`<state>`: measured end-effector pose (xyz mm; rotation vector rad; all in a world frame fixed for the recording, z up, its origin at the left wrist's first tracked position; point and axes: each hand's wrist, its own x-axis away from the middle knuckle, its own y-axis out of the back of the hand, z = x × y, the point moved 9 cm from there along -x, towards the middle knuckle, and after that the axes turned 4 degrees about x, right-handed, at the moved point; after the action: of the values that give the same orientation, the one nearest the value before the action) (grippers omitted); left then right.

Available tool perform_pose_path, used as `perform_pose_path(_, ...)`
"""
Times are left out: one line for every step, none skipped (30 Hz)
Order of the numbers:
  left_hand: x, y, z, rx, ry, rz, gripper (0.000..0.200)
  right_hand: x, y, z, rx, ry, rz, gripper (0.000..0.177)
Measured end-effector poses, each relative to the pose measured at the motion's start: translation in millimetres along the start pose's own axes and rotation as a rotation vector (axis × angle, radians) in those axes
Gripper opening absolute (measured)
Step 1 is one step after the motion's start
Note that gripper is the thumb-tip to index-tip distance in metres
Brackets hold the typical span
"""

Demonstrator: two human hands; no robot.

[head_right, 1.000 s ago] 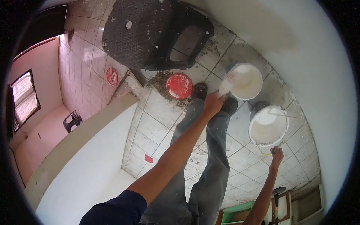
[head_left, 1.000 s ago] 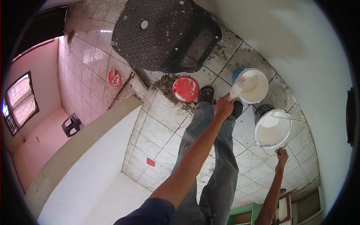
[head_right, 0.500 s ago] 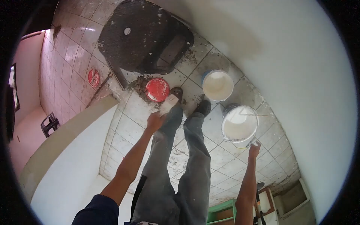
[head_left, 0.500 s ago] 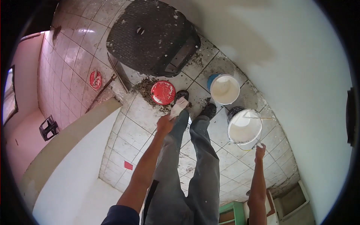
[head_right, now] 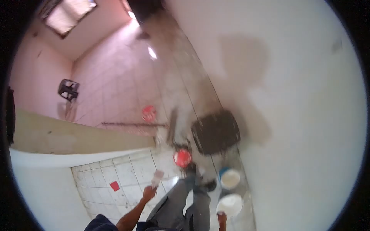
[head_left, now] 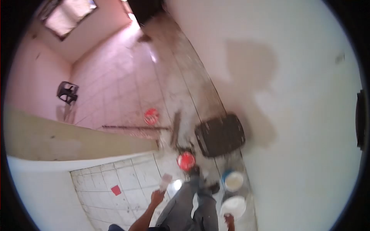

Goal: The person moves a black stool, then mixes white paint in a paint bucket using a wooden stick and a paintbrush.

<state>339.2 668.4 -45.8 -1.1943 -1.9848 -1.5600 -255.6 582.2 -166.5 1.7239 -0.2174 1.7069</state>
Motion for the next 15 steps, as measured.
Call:
perform_pose_path(5.8, 17.9, -8.8, 0.028, 0.028, 0.016, 0.042, -24.9, -10.5, 12.7, -0.009, 0.009, 0.067, 0.026)
perform_pose_path(10.7, 36.0, -17.0, 0.165, 0.024, -0.059, 0.042, -30.7, -6.7, 51.5, 0.032, 0.026, 0.108, 0.027)
perform_pose_path(11.2, 53.4, -27.1, 0.187, 0.051, -0.105, 0.036, -35.0, -0.4, 105.5, 0.055, 0.049, 0.121, 0.028)
perform_pose_path(14.4, 67.8, -45.0, 0.247, 0.021, -0.122, 0.033, -41.2, 7.2, 150.5, 0.072, 0.071, 0.126, 0.029)
perform_pose_path(7.9, 84.1, -63.0, 0.302, -0.018, -0.141, 0.031, -48.3, 17.0, 200.0, 0.075, 0.106, 0.121, 0.03)
perform_pose_path(-10.7, 91.1, -68.5, 0.356, -0.03, -0.153, 0.028, -51.9, 33.1, 246.7, 0.072, 0.139, 0.107, 0.031)
perform_pose_path(-30.2, 93.9, -77.7, 0.412, -0.041, -0.156, 0.028, -54.5, 49.7, 294.1, 0.065, 0.171, 0.094, 0.032)
perform_pose_path(-43.9, 111.9, -100.4, 0.532, -0.067, -0.18, 0.028, -53.6, 72.1, 337.4, 0.044, 0.199, 0.067, 0.033)
perform_pose_path(-59.2, 126.8, -115.9, 0.697, -0.007, -0.198, 0.028, -50.6, 96.1, 375.6, 0.017, 0.221, 0.037, 0.034)
perform_pose_path(-83.3, 144.8, -128.6, 0.762, -0.046, -0.196, 0.028, -46.8, 123.8, 408.4, -0.019, 0.235, 0.0, 0.035)
perform_pose_path(-113.4, 160.9, -139.9, 0.827, -0.086, -0.186, 0.029, -40.7, 154.7, 436.7, -0.06, 0.245, -0.04, 0.036)
perform_pose_path(-141.3, 188.3, -151.0, 0.805, -0.126, -0.196, 0.027, -31.5, 189.3, 457.6, -0.117, 0.251, -0.091, 0.037)
perform_pose_path(-171.3, 222.2, -158.3, 0.775, -0.163, -0.206, 0.025, -23.4, 226.4, 473.2, -0.178, 0.258, -0.143, 0.038)
perform_pose_path(-199.3, 267.2, -167.4, 0.666, -0.282, -0.32, 0.023, -15.1, 269.5, 484.5, -0.243, 0.27, -0.206, 0.039)
perform_pose_path(-224.2, 307.1, -174.7, 0.575, -0.394, -0.422, 0.021, 6.8, 317.7, 496.6, -0.313, 0.289, -0.276, 0.039)
